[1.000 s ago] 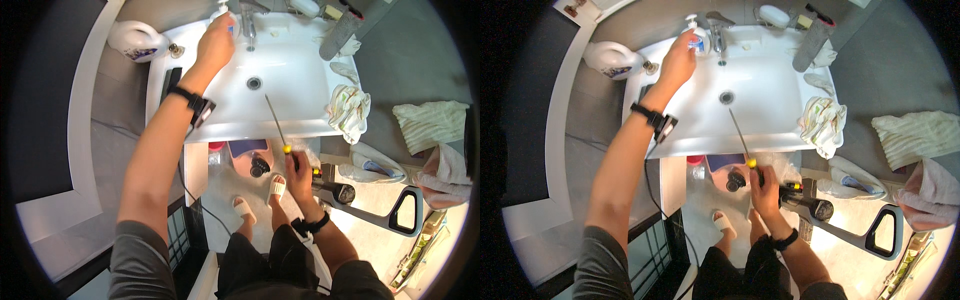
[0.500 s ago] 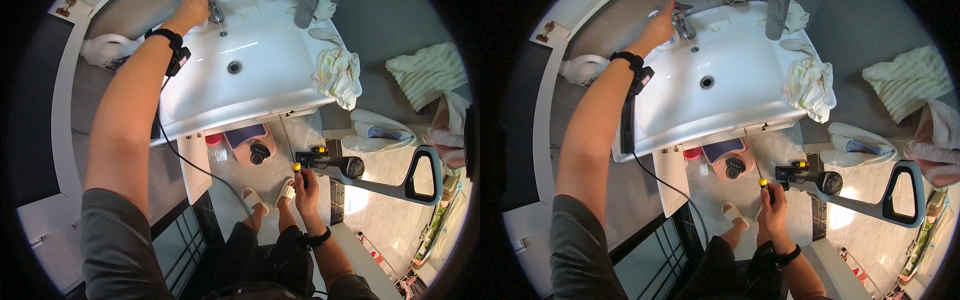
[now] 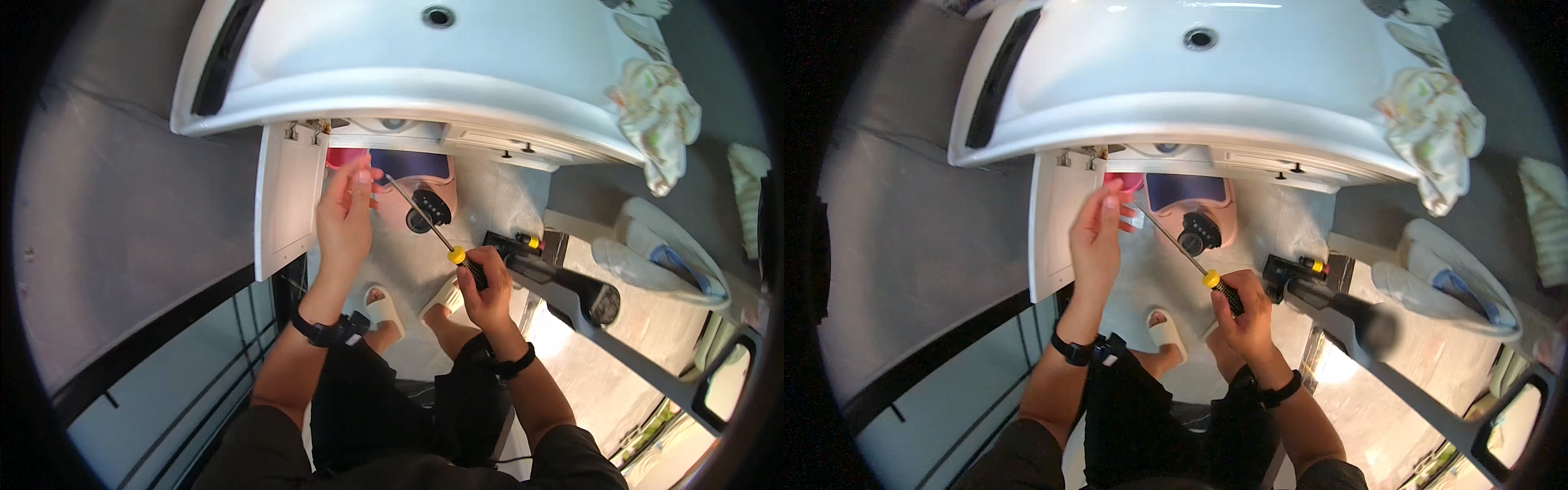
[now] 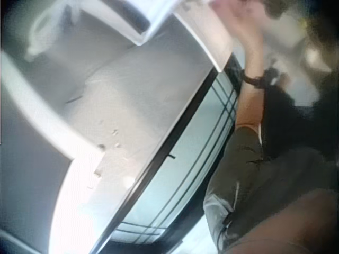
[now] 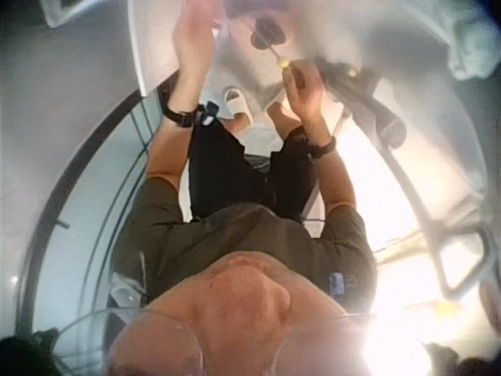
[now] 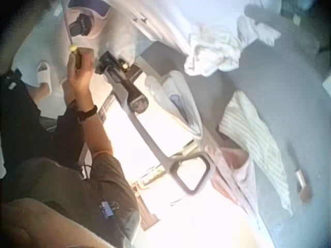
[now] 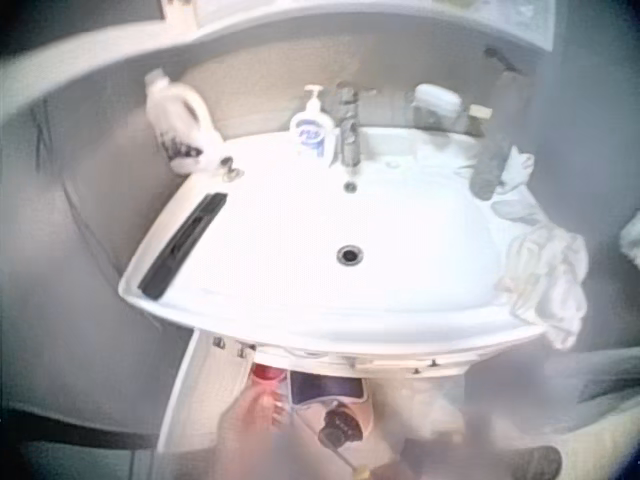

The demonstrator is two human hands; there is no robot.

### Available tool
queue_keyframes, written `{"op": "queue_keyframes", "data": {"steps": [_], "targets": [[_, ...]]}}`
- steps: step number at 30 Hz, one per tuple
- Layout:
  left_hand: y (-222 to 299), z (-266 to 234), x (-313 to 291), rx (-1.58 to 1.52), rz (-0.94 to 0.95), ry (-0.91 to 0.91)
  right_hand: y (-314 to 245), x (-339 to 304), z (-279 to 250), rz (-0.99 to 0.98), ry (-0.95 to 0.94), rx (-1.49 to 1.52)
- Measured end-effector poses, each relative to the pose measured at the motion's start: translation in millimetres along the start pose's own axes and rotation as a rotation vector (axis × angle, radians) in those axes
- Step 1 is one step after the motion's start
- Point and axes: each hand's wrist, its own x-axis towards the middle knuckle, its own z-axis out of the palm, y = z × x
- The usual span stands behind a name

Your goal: The person uses a screwdriver to adjust or remove components of a sink drain and then reaches into the cabinet below to manipulate the plumbing and storage items.

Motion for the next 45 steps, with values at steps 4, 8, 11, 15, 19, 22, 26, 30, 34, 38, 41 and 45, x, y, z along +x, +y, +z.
{"op": "queue_keyframes", "data": {"steps": [4, 8, 11, 15, 19, 22, 26, 30, 34, 38, 41, 45], "targets": [[-120.8, 8.8, -10.5, -0.598, -0.397, -0.094, 36.9, 26.9, 28.6, 0.08, -0.193, -0.079], [-172.9, 15.4, 11.2, -0.765, -0.39, -0.057, 53.9, 43.3, 53.0, 0.335, -0.254, -0.157], [-211.2, 34.2, 27.5, -0.935, -0.374, -0.091, 79.3, 45.6, 68.7, 0.307, -0.051, 0.01], [-251.1, 41.7, 49.9, -1.045, -0.258, -0.255, 109.2, 51.3, 81.8, 0.147, 0.071, 0.304], [-280.5, 55.0, 55.2, -0.925, -0.087, -0.318, 120.5, 44.7, 87.4, 0.099, 0.175, 0.228], [-289.0, 59.2, 53.3, -0.73, 0.02, -0.362, 137.3, 36.8, 81.7, 0.166, 0.18, 0.271], [-284.7, 57.1, 38.0, -0.573, 0.148, -0.335, 139.0, 34.0, 66.7, 0.322, 0.204, 0.353], [-296.1, 60.1, 40.1, -0.526, 0.246, -0.403, 145.2, 31.9, 67.2, 0.229, 0.243, 0.232], [-300.3, 55.9, 47.3, -0.511, 0.058, -0.486, 144.4, 31.7, 78.8, 0.033, 0.229, 0.228], [-309.1, 49.3, 49.8, -0.627, 0.053, -0.481, 137.8, 34.2, 86.4, -0.103, 0.129, 0.183], [-314.1, 43.7, 50.6, -0.703, 0.036, -0.479, 145.5, 36.2, 84.5, -0.209, 0.125, -0.004], [-318.7, 39.6, 51.4, -0.729, -0.01, -0.477, 135.7, 35.3, 94.9, -0.168, 0.151, -0.12]]}}
